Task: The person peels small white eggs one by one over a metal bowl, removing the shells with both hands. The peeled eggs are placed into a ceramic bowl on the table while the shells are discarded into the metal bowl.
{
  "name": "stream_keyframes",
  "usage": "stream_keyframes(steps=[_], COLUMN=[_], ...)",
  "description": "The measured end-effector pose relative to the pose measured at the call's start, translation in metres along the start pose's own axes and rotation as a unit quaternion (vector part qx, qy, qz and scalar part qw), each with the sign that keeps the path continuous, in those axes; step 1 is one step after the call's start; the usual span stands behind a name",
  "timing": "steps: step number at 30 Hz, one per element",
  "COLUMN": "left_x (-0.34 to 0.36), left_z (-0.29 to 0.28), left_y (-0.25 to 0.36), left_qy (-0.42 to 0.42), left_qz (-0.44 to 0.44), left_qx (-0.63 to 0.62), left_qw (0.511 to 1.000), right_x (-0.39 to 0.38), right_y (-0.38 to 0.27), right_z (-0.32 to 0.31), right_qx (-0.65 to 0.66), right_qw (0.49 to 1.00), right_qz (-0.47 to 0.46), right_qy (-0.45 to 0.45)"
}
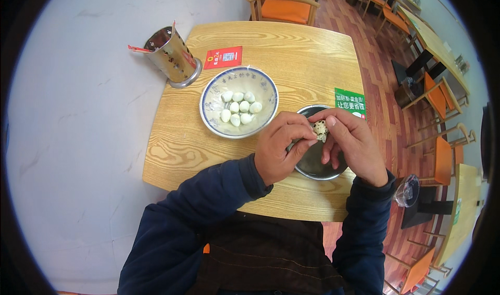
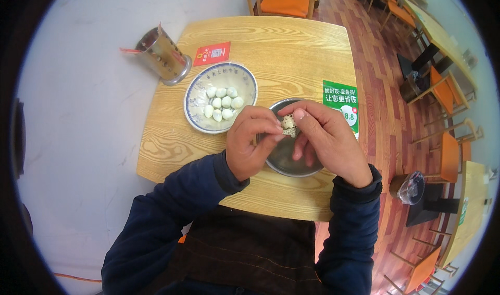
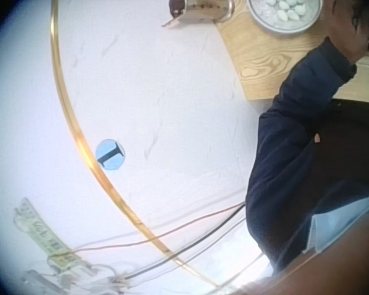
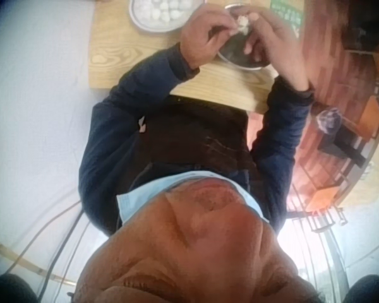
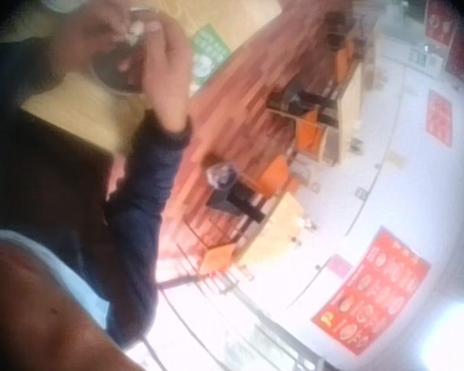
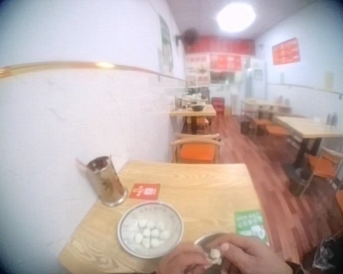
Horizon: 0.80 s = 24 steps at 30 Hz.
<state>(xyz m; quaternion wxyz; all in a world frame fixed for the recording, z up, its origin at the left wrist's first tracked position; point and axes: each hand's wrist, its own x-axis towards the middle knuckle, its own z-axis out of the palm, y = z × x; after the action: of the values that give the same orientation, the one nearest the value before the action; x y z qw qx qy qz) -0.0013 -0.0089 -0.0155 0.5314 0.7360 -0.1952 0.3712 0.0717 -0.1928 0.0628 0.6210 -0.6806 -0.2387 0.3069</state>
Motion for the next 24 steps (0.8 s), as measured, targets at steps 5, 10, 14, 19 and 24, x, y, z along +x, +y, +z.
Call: stream_keyframes(steps=[5, 10, 14, 19, 24], left_x=[0.000, 0.005, 0.009, 0.000, -0.007], left_z=[-0.002, 0.000, -0.007, 0.000, 0.005], left_y=[0.000, -0.002, -0.005, -0.006, -0.014], left_qy=[-0.003, -0.015, -0.052, -0.001, 0.001], left_qz=[0.011, 0.018, 0.027, -0.033, -0.060], left_qx=[0.001, 0.030, 0.072, 0.050, -0.010], left_qw=[1.000, 0.999, 0.996, 0.998, 0.998], right_x=[-0.002, -0.001, -0.008, -0.014, -0.004], right_y=[0.000, -0.002, -0.003, -0.005, 0.003], right_z=[0.002, -0.007, -0.011, -0.001, 0.014], right_qx=[-0.045, -0.164, -0.169, -0.269, -0.312], right_qw=[0.998, 0.971, 0.972, 0.959, 0.944], right_qz=[-0.014, -0.056, -0.068, -0.084, -0.051], right_qy=[0.048, 0.163, 0.146, 0.043, -0.094])
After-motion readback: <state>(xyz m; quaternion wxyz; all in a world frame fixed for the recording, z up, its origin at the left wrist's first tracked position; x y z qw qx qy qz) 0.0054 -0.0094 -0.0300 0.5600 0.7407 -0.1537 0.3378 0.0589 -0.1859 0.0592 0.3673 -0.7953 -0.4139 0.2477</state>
